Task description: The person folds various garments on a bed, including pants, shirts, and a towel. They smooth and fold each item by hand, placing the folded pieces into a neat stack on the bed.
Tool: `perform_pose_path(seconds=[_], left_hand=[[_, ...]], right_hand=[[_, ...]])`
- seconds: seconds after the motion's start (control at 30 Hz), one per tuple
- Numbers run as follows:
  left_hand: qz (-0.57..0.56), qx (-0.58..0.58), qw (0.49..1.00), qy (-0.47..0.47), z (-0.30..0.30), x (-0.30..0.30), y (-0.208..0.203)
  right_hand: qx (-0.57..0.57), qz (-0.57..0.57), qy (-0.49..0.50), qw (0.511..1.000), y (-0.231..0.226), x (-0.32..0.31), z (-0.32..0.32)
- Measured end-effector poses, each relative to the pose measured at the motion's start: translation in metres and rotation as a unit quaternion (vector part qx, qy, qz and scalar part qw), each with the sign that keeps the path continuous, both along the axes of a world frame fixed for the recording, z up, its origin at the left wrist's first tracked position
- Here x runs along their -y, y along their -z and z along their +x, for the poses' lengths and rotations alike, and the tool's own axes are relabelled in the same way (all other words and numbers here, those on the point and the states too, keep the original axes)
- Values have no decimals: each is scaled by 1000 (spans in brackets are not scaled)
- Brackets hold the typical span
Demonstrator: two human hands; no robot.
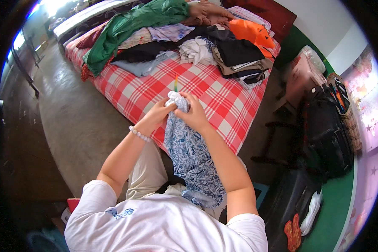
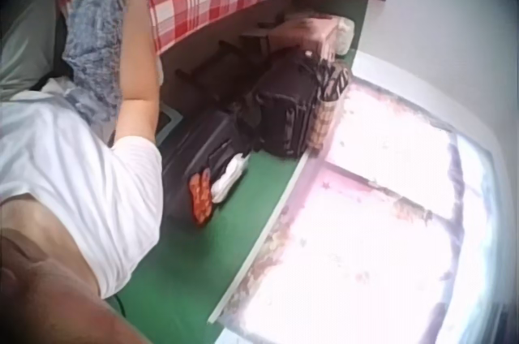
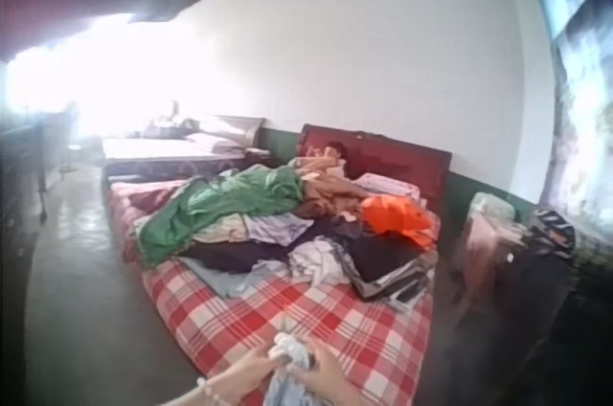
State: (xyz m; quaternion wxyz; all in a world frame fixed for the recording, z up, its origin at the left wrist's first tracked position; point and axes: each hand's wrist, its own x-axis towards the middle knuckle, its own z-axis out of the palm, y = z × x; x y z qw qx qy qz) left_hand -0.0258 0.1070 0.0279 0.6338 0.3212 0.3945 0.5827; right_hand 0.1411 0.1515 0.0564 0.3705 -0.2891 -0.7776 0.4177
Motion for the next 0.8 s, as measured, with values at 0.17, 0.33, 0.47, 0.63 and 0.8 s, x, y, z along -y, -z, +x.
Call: perform_pose_path(seconds=[0.17, 0.33, 0.47, 0.63, 0.8], left_hand=[[141, -98, 982, 74, 4, -15, -76], [255, -130, 958, 16, -27, -77, -184], [404, -180, 895, -56, -46, -78, -260], [289, -305, 903, -91, -54, -72, -217], [261, -429, 865, 9, -42, -42, -209]], right_hand=[[-165, -214, 80, 959, -63, -39, 28], [-274, -262, 113, 919, -202, -110, 86], [-259, -20, 81, 962, -274, -82, 89], [-216, 85, 141, 962, -218, -80, 112], [-107, 48, 152, 981, -180, -84, 145]])
